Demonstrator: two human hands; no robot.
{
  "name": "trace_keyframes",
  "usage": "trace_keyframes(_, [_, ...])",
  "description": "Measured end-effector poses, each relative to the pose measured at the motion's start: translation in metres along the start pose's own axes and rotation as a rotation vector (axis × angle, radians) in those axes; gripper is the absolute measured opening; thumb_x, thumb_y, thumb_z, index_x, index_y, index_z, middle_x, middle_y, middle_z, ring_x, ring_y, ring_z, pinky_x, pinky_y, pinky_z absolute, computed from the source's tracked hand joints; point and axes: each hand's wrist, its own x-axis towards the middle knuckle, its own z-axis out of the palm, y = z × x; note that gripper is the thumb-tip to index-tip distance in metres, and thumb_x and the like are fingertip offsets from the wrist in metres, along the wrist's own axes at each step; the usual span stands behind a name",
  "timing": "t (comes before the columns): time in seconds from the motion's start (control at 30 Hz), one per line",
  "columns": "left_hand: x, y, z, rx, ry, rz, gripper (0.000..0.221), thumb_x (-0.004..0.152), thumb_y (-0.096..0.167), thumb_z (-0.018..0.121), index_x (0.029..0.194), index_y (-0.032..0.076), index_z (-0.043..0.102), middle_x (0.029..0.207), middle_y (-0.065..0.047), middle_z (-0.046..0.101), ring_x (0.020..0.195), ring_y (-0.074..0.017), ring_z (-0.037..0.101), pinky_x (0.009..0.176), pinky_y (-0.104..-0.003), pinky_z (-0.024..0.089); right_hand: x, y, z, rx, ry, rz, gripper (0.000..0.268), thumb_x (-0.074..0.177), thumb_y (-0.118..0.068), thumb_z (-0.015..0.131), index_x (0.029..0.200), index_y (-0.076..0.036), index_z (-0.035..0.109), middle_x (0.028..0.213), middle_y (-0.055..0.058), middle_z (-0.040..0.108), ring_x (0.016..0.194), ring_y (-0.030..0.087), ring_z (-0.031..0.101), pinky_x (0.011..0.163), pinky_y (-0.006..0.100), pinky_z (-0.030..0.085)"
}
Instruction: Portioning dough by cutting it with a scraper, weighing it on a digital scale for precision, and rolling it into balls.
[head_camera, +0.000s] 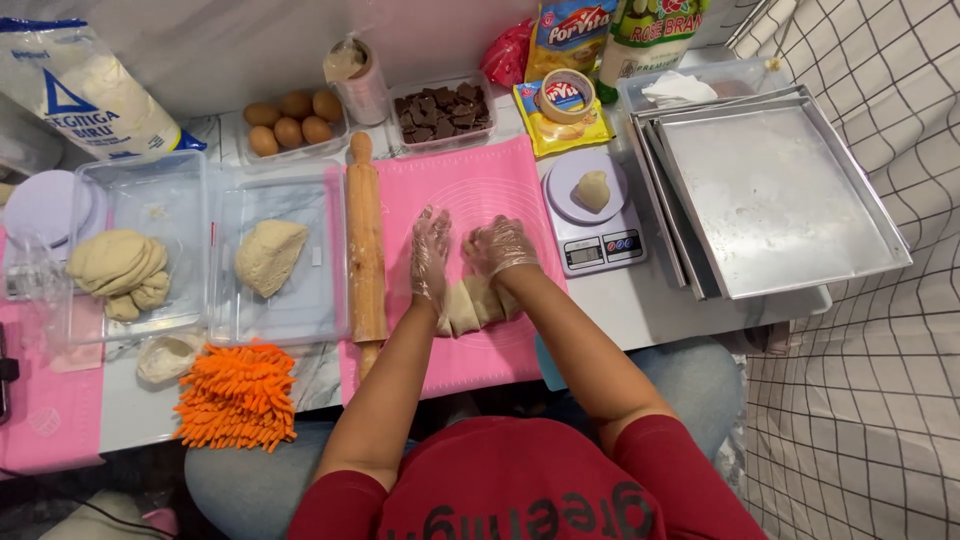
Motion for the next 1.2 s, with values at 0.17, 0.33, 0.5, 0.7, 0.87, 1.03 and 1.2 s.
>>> trace_keyframes(0.17, [-0.038, 0.046, 0.029, 0.084, 0.081, 0.169, 0.077, 0.105, 0.068, 0.028, 0.162, 0.016, 0.032, 0.162, -0.018, 0.043, 0.153, -0.035, 0.035, 0.126, -0.048, 0.023, 0.026, 0.003, 0.039, 0.547, 0.064, 0.284, 0.041, 0.088, -0.054, 0.067, 0.109, -0.021, 0.079, 0.106, 0.017, 0.075, 0.111, 0.039, 0.07, 0.089, 0.051, 0.061])
trace_keyframes(0.33, [-0.07, 0.071, 0.032, -0.021, 0.046, 0.321, 0.078, 0.104, 0.065, 0.033, 0.158, 0.009, 0.035, 0.152, -0.021, 0.053, 0.143, -0.032, 0.051, 0.118, -0.04, 0.038, -0.024, 0.027, -0.01, 0.696, 0.134, 0.38, 0.045, 0.086, -0.053, 0.056, 0.104, -0.019, 0.08, 0.102, 0.015, 0.078, 0.11, 0.038, 0.071, 0.093, 0.05, 0.058])
trace_keyframes(0.5, [-0.106, 0.101, 0.045, 0.085, -0.013, 0.413, 0.076, 0.106, 0.059, 0.031, 0.155, 0.001, 0.033, 0.151, -0.028, 0.05, 0.143, -0.039, 0.048, 0.123, -0.048, 0.032, -0.071, 0.062, 0.009, 1.458, 0.366, 0.444, 0.043, 0.081, -0.032, 0.067, 0.117, -0.008, 0.074, 0.105, 0.022, 0.074, 0.103, 0.034, 0.07, 0.089, 0.046, 0.058])
trace_keyframes(0.7, [-0.127, 0.1, 0.029, 0.691, -0.153, 0.413, 0.052, 0.11, 0.025, 0.035, 0.155, -0.001, 0.038, 0.151, -0.028, 0.05, 0.144, -0.0394, 0.044, 0.126, -0.047, 0.024, -0.153, 0.013, 0.055, 0.849, 0.503, -0.117, 0.019, 0.07, -0.025, 0.078, 0.083, -0.012, 0.076, 0.083, 0.016, 0.075, 0.087, 0.037, 0.072, 0.077, 0.048, 0.056])
trace_keyframes(0.87, [-0.128, 0.05, 0.013, 0.577, -0.153, 0.458, 0.055, 0.099, 0.004, 0.065, 0.15, 0.001, 0.044, 0.152, -0.021, 0.052, 0.146, -0.0309, 0.043, 0.124, -0.045, 0.029, -0.152, -0.033, 0.089, 0.433, 0.421, -0.277, 0.026, 0.076, -0.035, 0.074, 0.081, -0.01, 0.07, 0.08, 0.015, 0.069, 0.084, 0.034, 0.072, 0.072, 0.047, 0.058])
trace_keyframes(1.03, [-0.139, 0.061, 0.015, 0.949, -0.196, 0.548, 0.051, 0.089, 0.015, 0.078, 0.136, 0.004, 0.062, 0.134, -0.019, 0.068, 0.13, -0.0374, 0.06, 0.11, -0.047, 0.047, -0.173, -0.065, 0.039, 0.722, 0.257, -0.075, 0.024, 0.089, -0.034, 0.067, 0.091, -0.011, 0.073, 0.089, 0.014, 0.072, 0.092, 0.036, 0.071, 0.076, 0.043, 0.058])
trace_keyframes(1.2, [-0.147, 0.064, 0.005, 1.049, -0.128, 0.348, 0.05, 0.086, 0.025, 0.08, 0.134, 0.02, 0.068, 0.134, -0.006, 0.07, 0.128, -0.0281, 0.063, 0.106, -0.043, 0.05, -0.187, -0.059, 0.036, 0.333, 0.389, -0.276, 0.01, 0.094, -0.019, 0.067, 0.095, -0.011, 0.073, 0.09, 0.012, 0.072, 0.096, 0.027, 0.071, 0.085, 0.033, 0.059])
